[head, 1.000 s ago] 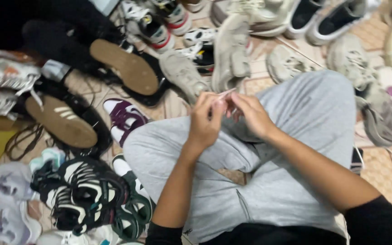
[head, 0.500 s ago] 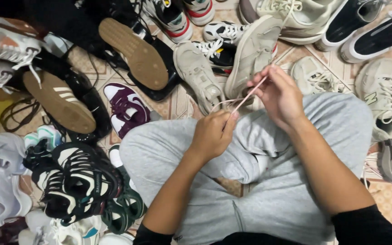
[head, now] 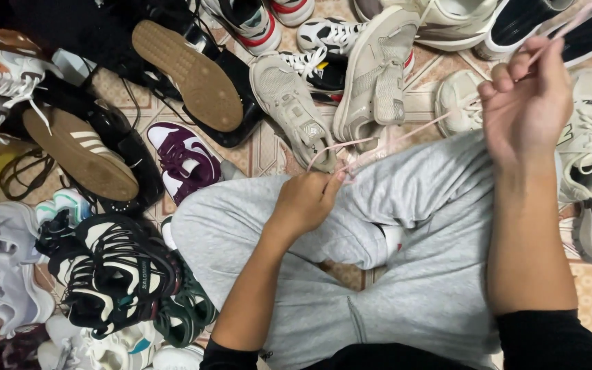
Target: The person sits on the floor surrounded by various shoes and laces a beige sneaker with pink shoelaces. They thread the laces through the eyelets, pull them tight, and tie a knot.
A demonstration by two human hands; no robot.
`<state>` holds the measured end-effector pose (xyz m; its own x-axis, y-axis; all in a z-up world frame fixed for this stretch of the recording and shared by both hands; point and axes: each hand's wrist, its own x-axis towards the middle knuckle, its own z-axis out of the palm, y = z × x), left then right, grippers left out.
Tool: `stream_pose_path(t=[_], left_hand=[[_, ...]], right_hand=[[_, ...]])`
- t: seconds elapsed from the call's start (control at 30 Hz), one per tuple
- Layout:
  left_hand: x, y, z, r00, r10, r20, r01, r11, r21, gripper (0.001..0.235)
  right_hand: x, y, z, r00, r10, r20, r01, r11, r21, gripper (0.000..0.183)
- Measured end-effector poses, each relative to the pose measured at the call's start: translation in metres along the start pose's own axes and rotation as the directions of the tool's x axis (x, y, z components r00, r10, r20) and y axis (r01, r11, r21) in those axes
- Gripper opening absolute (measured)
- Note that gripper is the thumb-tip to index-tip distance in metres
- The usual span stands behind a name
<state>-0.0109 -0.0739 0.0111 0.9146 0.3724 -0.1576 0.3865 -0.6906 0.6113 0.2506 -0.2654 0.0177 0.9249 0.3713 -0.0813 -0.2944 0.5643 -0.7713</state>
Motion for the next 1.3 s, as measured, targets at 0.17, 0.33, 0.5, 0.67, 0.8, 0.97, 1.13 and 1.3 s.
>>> stream_pose_path(t=[0.17,0.33,0.5,0.67,0.8,0.97,1.13,1.3], left_hand=[[0.002,-0.013,-0.002,0.977,-0.155,0.146,0.144,0.986,0.078,0.069],[-0.002,-0.015,-0.025,0.927,-0.285,0.243,0.254,0.955,0.153,0.056],[-0.006,-0.025,-0.021,0.946,-0.23,0.23,0.209,0.971,0.112,0.047],[-0.003,-0.025,-0.021,0.964,-0.254,0.075,0.252,0.967,0.029,0.043],[-0.001,-0.023,-0.021,0.985,-0.17,0.018,0.171,0.985,-0.013,0.043],[0.011,-0.027,-0.026,0.982,-0.175,-0.067,0.173,0.984,-0.038,0.042],[0.056,-0.038,-0.041,0.962,-0.264,-0.072,0.268,0.962,0.056,0.042],[0.093,-0.054,-0.041,0.949,-0.306,-0.072,0.313,0.944,0.105,0.054]], right_hand=[[0.01,-0.007,-0.019,0.995,-0.084,-0.048,0.079,0.992,-0.096,0.033],[0.02,-0.008,-0.04,0.979,-0.145,-0.143,0.135,0.988,-0.077,0.029],[0.026,-0.003,-0.049,0.968,-0.221,-0.123,0.208,0.972,-0.108,0.034],[0.023,0.006,-0.041,0.981,-0.185,-0.064,0.171,0.969,-0.177,0.036],[0.017,0.01,-0.033,0.987,-0.123,-0.103,0.1,0.973,-0.207,0.037],[0.011,0.037,-0.026,0.984,-0.152,0.09,0.176,0.834,-0.523,0.028],[0.007,0.078,0.008,0.923,-0.029,0.384,0.299,0.682,-0.667,0.01],[0.008,0.129,0.066,0.78,-0.039,0.624,0.502,0.634,-0.588,0.017]])
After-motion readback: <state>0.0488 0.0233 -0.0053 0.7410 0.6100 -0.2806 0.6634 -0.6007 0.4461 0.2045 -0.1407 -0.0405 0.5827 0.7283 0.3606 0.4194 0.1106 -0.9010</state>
